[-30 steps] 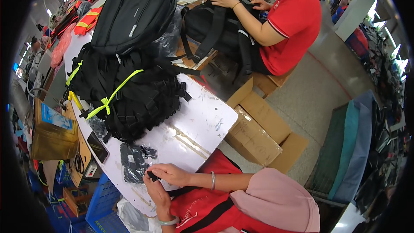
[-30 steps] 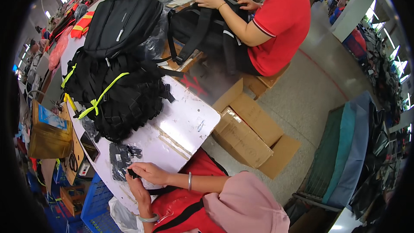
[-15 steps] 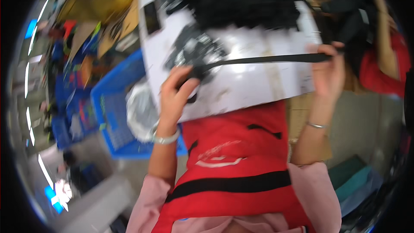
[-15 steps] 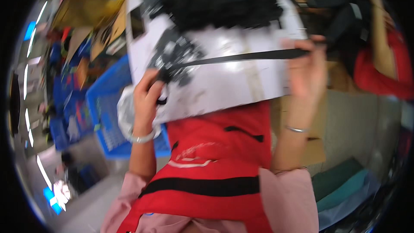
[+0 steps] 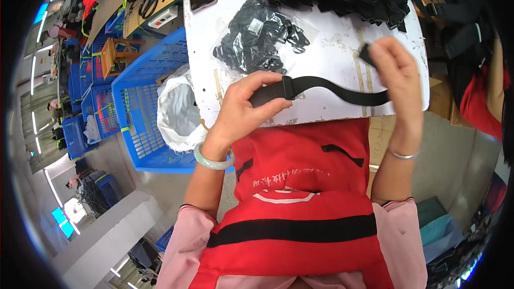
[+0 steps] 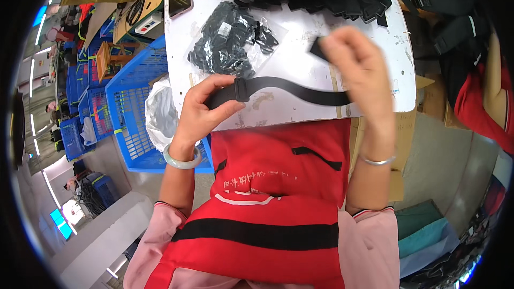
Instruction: The person attaches plastic buckles to straps by threading each strap through a buckle by hand and placing the finished straps into a bag.
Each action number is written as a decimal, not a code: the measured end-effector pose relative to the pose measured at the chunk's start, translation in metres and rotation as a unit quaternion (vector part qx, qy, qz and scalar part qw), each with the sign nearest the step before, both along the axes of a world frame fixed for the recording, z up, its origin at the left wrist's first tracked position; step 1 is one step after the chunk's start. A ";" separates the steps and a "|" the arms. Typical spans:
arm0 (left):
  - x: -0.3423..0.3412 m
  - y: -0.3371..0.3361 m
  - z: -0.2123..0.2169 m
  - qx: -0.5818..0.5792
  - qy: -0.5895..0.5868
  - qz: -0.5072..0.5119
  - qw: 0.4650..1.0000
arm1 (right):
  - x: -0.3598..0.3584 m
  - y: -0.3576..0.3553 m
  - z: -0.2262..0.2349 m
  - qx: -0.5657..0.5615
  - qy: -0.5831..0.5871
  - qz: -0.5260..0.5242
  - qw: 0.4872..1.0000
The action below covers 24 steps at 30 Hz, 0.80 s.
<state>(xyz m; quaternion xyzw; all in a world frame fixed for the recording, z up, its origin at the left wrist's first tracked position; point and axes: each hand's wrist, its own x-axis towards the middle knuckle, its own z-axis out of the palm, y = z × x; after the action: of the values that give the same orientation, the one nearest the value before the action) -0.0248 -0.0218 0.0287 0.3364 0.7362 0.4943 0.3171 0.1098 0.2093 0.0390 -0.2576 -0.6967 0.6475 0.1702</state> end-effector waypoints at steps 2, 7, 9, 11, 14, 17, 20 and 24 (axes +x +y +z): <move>-0.003 -0.005 -0.006 0.010 0.057 -0.017 0.998 | 0.016 0.019 0.003 -0.030 -0.004 -0.031 0.999; 0.001 0.007 -0.006 -0.014 0.137 -0.074 0.988 | 0.010 -0.004 -0.014 0.055 -0.033 0.026 0.998; 0.003 0.010 -0.006 -0.015 0.160 -0.073 0.984 | -0.002 -0.034 -0.014 0.034 -0.057 0.083 0.994; 0.003 0.013 -0.008 -0.016 0.183 -0.074 0.980 | -0.009 -0.051 -0.021 0.042 -0.062 0.116 0.990; 0.004 0.016 -0.005 -0.016 0.219 -0.071 0.973 | -0.013 -0.061 -0.019 0.123 -0.114 0.121 0.978; 0.004 0.014 -0.003 -0.036 0.227 -0.094 0.969 | -0.012 -0.064 -0.020 0.152 -0.115 0.134 0.972; 0.007 0.014 -0.004 -0.034 0.237 -0.125 0.963 | -0.011 -0.064 -0.028 0.132 -0.101 0.209 0.964; 0.027 0.030 -0.014 0.085 -0.005 0.005 0.996 | -0.012 -0.079 -0.054 0.017 0.043 0.060 0.997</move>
<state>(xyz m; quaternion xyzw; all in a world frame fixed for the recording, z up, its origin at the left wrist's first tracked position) 0.0026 0.0078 0.0148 0.3562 0.6916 0.5582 0.2884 0.0980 0.1304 -0.0148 -0.1843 -0.7139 0.6551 0.1650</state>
